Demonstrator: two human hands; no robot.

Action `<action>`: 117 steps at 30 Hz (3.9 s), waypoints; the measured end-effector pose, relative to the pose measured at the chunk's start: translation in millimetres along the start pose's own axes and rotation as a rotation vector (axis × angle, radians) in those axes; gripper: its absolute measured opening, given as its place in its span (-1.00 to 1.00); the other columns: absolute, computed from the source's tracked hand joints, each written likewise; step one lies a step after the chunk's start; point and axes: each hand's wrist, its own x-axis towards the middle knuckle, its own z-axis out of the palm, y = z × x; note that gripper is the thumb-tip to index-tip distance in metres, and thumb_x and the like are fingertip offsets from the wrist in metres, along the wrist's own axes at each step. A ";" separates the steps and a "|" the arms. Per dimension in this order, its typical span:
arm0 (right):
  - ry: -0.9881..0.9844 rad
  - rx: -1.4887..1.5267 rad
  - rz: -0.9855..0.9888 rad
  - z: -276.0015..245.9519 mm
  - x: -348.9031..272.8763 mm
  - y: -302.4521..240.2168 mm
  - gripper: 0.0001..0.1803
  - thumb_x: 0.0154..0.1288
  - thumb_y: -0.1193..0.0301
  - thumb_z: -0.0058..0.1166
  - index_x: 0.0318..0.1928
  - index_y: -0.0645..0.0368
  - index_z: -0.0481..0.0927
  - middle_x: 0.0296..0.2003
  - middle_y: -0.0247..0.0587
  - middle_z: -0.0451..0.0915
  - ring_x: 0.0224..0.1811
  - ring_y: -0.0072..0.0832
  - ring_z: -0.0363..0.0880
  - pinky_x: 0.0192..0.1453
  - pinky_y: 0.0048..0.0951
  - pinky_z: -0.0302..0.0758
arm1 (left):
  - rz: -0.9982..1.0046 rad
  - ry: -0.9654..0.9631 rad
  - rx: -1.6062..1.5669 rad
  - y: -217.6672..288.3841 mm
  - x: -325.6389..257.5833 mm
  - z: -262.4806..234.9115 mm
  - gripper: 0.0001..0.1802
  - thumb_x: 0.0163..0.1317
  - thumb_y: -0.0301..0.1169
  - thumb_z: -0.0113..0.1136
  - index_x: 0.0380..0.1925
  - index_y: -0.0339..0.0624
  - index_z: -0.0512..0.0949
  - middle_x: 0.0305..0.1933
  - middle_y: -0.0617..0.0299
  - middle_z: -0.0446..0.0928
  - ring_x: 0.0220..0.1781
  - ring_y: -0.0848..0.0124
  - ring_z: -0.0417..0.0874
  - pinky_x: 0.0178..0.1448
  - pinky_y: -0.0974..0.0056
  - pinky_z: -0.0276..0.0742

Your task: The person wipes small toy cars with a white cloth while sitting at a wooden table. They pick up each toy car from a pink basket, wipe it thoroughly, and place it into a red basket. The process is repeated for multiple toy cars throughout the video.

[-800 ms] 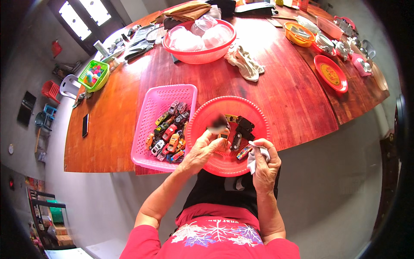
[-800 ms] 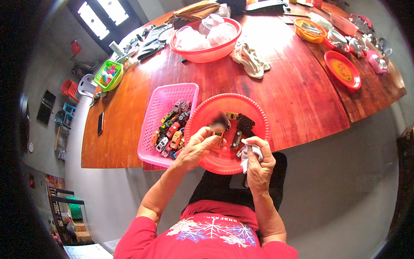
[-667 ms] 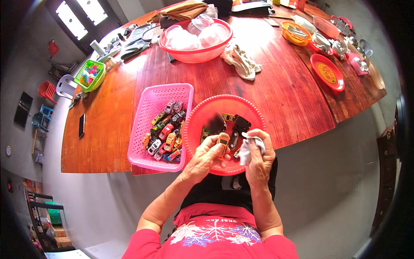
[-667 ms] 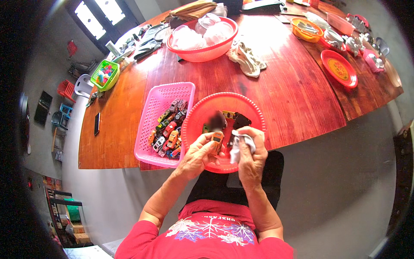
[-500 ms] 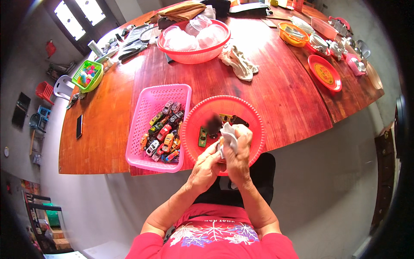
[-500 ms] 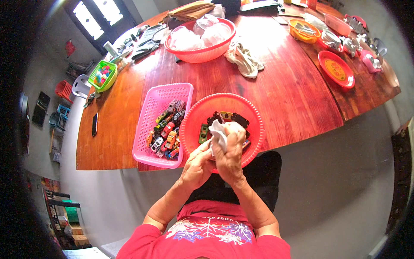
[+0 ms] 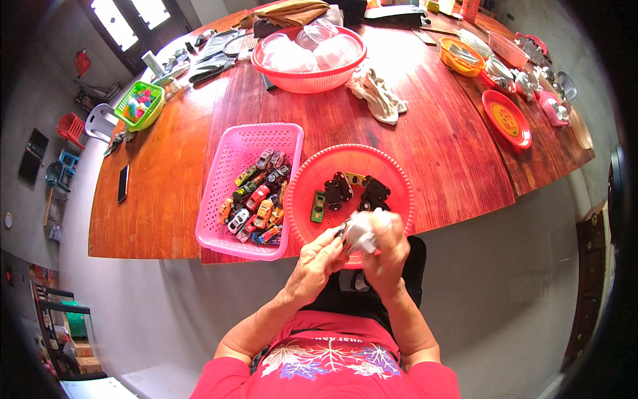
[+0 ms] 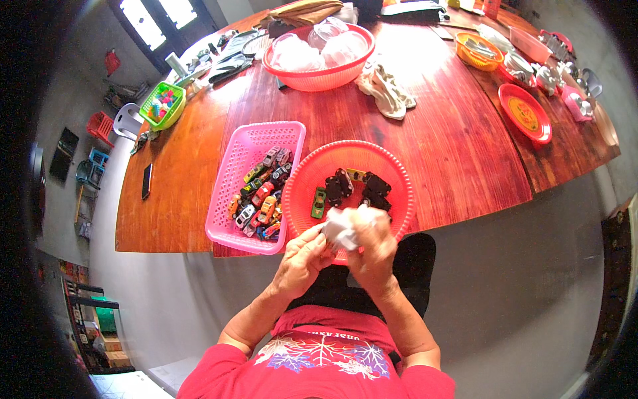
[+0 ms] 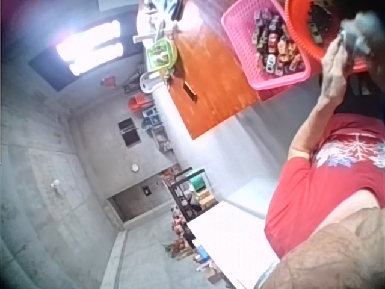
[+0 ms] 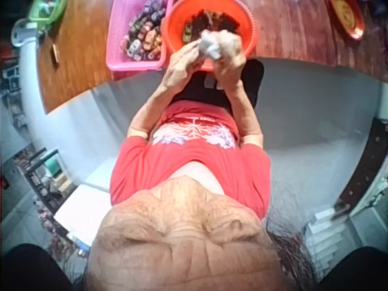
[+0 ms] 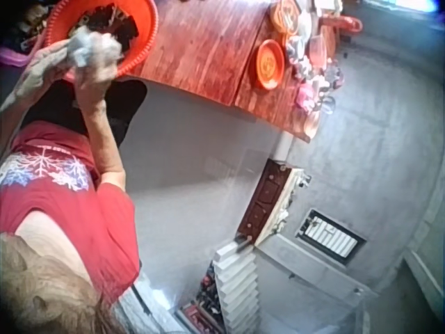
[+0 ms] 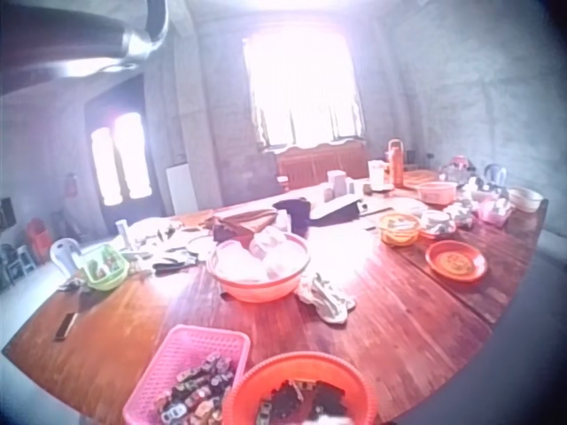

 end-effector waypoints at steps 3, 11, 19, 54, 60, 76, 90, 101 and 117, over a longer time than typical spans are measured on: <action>0.063 0.767 0.679 1.4 6.2 9.4 -0.86 0.37 0.47 -0.04 -0.09 0.07 0.45 -0.34 -0.33 0.56 -0.37 -0.54 0.57 -0.42 -0.64 0.43 | -0.043 0.000 -0.045 -6.4 -6.1 4.0 -0.58 0.39 -0.35 -0.08 0.21 -0.20 0.31 -0.05 0.33 0.50 -0.16 0.60 0.50 -0.02 0.44 0.43; 0.224 1.137 0.855 12.4 -7.1 6.9 -0.80 0.45 0.36 -0.15 -0.01 0.16 0.39 -0.10 -0.09 0.55 -0.07 -0.41 0.57 -0.10 -0.46 0.53 | 0.296 0.234 0.139 -5.2 6.8 21.1 -0.44 0.08 -0.51 0.35 0.08 -0.19 0.34 -0.18 0.33 0.45 -0.29 0.63 0.45 -0.19 0.52 0.41; 0.207 1.381 0.872 -6.8 -1.0 -11.7 -0.81 0.28 0.58 -0.18 -0.12 0.23 0.43 0.11 0.11 0.44 0.12 -0.11 0.48 0.15 -0.12 0.49 | 0.323 0.323 -0.047 4.0 15.7 1.5 -0.70 0.17 -0.56 0.21 -0.08 -0.25 0.45 -0.26 0.29 0.54 -0.26 0.58 0.57 -0.20 0.47 0.54; -0.089 0.181 0.178 19.8 6.5 -20.3 -0.51 -0.18 0.62 0.23 -0.09 0.20 0.59 -0.14 -0.04 0.39 -0.09 -0.19 0.43 -0.04 -0.29 0.44 | 0.088 0.133 -0.215 -10.1 0.0 17.0 -0.39 0.43 0.06 -0.36 0.22 -0.18 0.25 0.11 0.19 0.43 0.11 0.36 0.47 0.21 0.24 0.37; -0.210 0.127 0.089 11.2 -20.2 -40.6 -0.53 -0.18 0.63 0.23 -0.12 0.12 0.63 -0.12 -0.06 0.37 -0.14 -0.19 0.48 -0.15 -0.31 0.50 | 0.103 0.111 -0.114 -9.9 0.7 8.6 -0.04 0.20 0.39 -0.40 0.29 -0.23 0.15 0.11 0.14 0.40 0.13 0.33 0.44 0.25 0.23 0.32; -0.012 0.389 0.485 22.3 -1.0 -32.9 -0.69 0.11 0.62 0.17 -0.09 0.21 0.56 -0.20 -0.20 0.50 -0.12 -0.35 0.44 -0.02 -0.44 0.40 | 0.200 0.115 -0.016 -24.0 3.4 -4.9 -0.60 0.44 -0.20 -0.13 0.13 -0.21 0.35 -0.38 0.44 0.36 -0.41 0.66 0.27 -0.32 0.51 0.23; -0.264 0.162 0.125 5.7 -35.1 -40.8 -0.54 -0.16 0.68 0.20 -0.13 0.12 0.63 -0.15 -0.04 0.43 -0.21 -0.21 0.56 -0.20 -0.33 0.55 | 0.142 0.069 -0.546 -17.1 11.7 -22.9 -0.61 0.44 -0.22 -0.19 0.14 -0.19 0.35 -0.10 0.13 0.53 -0.08 0.36 0.57 0.07 0.22 0.51; -0.097 0.183 0.152 16.7 -1.0 -32.9 -0.54 -0.13 0.67 0.16 -0.10 0.19 0.59 -0.12 0.01 0.44 -0.11 -0.13 0.51 -0.05 -0.27 0.50 | 0.089 0.021 -0.605 -14.0 8.5 -7.6 -0.59 0.45 -0.14 -0.21 0.03 -0.19 0.43 -0.01 0.16 0.54 0.04 0.36 0.56 0.17 0.24 0.47; -0.385 -0.159 0.012 -5.0 -22.8 -50.0 -0.53 -0.24 0.54 0.30 -0.15 0.03 0.66 -0.14 -0.12 0.49 -0.21 -0.22 0.54 -0.26 -0.33 0.56 | 0.082 0.115 -0.549 -21.4 13.5 -19.7 -0.63 0.44 -0.17 -0.19 -0.07 -0.24 0.45 -0.22 0.14 0.57 -0.21 0.33 0.60 -0.02 0.21 0.52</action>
